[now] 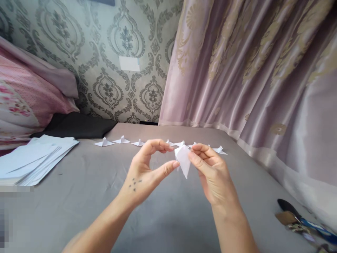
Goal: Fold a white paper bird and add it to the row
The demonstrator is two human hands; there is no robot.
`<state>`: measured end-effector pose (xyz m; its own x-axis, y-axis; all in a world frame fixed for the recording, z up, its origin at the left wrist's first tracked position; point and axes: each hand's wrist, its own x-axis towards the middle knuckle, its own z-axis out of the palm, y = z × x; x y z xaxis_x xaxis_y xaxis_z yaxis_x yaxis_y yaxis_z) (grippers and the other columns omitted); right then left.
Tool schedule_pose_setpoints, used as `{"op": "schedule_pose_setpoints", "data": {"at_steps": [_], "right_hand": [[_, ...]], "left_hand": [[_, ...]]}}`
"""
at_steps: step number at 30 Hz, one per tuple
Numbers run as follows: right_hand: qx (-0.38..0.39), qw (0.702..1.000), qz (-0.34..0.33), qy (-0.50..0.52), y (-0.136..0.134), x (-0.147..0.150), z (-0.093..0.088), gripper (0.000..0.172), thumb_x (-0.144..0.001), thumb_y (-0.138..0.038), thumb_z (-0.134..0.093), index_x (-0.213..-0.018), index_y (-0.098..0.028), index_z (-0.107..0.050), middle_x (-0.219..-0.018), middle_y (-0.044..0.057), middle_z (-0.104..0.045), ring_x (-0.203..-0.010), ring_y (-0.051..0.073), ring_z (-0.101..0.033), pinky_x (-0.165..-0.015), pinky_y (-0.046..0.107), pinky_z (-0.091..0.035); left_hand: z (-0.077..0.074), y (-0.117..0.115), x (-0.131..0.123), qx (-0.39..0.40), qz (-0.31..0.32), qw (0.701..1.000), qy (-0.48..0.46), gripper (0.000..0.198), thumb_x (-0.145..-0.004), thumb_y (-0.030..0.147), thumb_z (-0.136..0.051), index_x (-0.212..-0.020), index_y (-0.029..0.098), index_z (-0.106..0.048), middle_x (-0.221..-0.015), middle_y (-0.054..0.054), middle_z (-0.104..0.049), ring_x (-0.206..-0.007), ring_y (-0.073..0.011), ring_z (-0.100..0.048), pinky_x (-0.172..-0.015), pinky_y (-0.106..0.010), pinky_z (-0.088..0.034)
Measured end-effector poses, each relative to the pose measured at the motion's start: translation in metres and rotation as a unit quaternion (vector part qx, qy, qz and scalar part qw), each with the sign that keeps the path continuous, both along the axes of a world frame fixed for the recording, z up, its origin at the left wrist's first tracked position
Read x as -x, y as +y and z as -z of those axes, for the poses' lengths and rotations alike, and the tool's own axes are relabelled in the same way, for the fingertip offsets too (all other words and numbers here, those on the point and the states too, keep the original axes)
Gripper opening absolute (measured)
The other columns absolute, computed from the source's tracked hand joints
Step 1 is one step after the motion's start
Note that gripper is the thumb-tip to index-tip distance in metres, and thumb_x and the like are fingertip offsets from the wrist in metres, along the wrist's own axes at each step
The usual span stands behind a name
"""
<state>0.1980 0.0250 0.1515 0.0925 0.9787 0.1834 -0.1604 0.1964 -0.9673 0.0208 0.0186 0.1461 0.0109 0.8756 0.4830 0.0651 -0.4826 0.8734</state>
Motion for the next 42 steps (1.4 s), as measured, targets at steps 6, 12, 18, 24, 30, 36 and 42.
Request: {"op": "schedule_pose_setpoints", "data": {"at_steps": [6, 12, 18, 24, 30, 36, 42], "right_hand": [[-0.004, 1.0, 0.001, -0.002, -0.003, 0.004, 0.001, 0.026, -0.07, -0.036, -0.082, -0.089, -0.023, -0.068, -0.084, 0.001, -0.068, -0.08, 0.017, -0.065, -0.071, 0.029, -0.053], [-0.005, 1.0, 0.002, -0.014, -0.006, 0.007, 0.0, 0.026, -0.071, -0.034, -0.082, -0.089, -0.024, -0.068, -0.08, 0.0, -0.067, -0.076, 0.015, -0.064, -0.067, 0.027, -0.053], [-0.028, 0.997, 0.028, -0.072, -0.003, 0.007, 0.0, 0.026, -0.07, -0.038, -0.08, -0.087, -0.022, -0.067, -0.08, 0.001, -0.069, -0.076, 0.018, -0.067, -0.065, 0.029, -0.055], [-0.092, 0.956, 0.023, -0.278, -0.017, 0.002, -0.005, 0.013, -0.08, -0.025, -0.067, -0.093, -0.027, -0.067, -0.079, -0.001, -0.067, -0.076, 0.017, -0.065, -0.06, 0.028, -0.053], [-0.161, 0.931, 0.06, -0.321, -0.024, 0.007, -0.005, 0.033, -0.082, -0.026, -0.067, -0.115, -0.032, -0.061, -0.11, 0.001, -0.067, -0.101, 0.02, -0.063, -0.087, 0.035, -0.053], [-0.144, 0.954, 0.134, -0.225, -0.009, 0.016, 0.007, 0.023, -0.082, -0.035, -0.07, -0.102, -0.027, -0.062, -0.101, 0.003, -0.065, -0.091, 0.02, -0.061, -0.086, 0.04, -0.051], [-0.195, 0.958, 0.078, -0.194, -0.008, 0.027, 0.009, 0.004, -0.087, -0.027, -0.066, -0.088, -0.026, -0.063, -0.087, -0.002, -0.064, -0.081, 0.014, -0.062, -0.076, 0.03, -0.051]], "left_hand": [[-0.005, -0.003, -0.005, 0.001, -0.008, 1.0, -0.006, 0.016, -0.078, 0.033, -0.075, -0.085, 0.021, -0.067, -0.117, -0.009, -0.068, -0.115, -0.0263, -0.059, -0.101, -0.043, -0.043], [-0.005, -0.002, -0.005, 0.047, 0.014, 0.998, -0.044, 0.012, -0.08, 0.029, -0.073, -0.076, 0.02, -0.068, -0.084, -0.003, -0.071, -0.083, -0.0184, -0.065, -0.083, -0.034, -0.051], [-0.002, 0.002, -0.005, 0.071, 0.034, 0.996, -0.051, 0.019, -0.082, 0.029, -0.071, -0.07, 0.019, -0.061, -0.075, -0.001, -0.066, -0.075, -0.0152, -0.061, -0.074, -0.029, -0.05], [0.002, 0.008, 0.011, -0.039, 0.053, 0.986, 0.154, 0.026, -0.081, 0.023, -0.072, -0.106, 0.027, -0.069, -0.077, -0.001, -0.068, -0.08, -0.0189, -0.06, -0.077, -0.032, -0.05], [0.004, 0.008, -0.002, 0.122, 0.093, 0.987, 0.039, 0.012, -0.08, 0.032, -0.072, -0.08, 0.02, -0.072, -0.08, -0.002, -0.072, -0.077, -0.0181, -0.063, -0.074, -0.03, -0.05], [0.005, 0.01, -0.018, 0.199, 0.068, 0.951, -0.227, 0.018, -0.072, 0.031, -0.081, -0.08, 0.019, -0.07, -0.091, -0.004, -0.074, -0.098, -0.0209, -0.064, -0.094, -0.037, -0.045], [0.013, 0.008, -0.024, 0.232, 0.14, 0.919, -0.284, 0.018, -0.074, 0.033, -0.078, -0.078, 0.018, -0.069, -0.086, -0.004, -0.069, -0.092, -0.0201, -0.06, -0.089, -0.036, -0.044]]}}
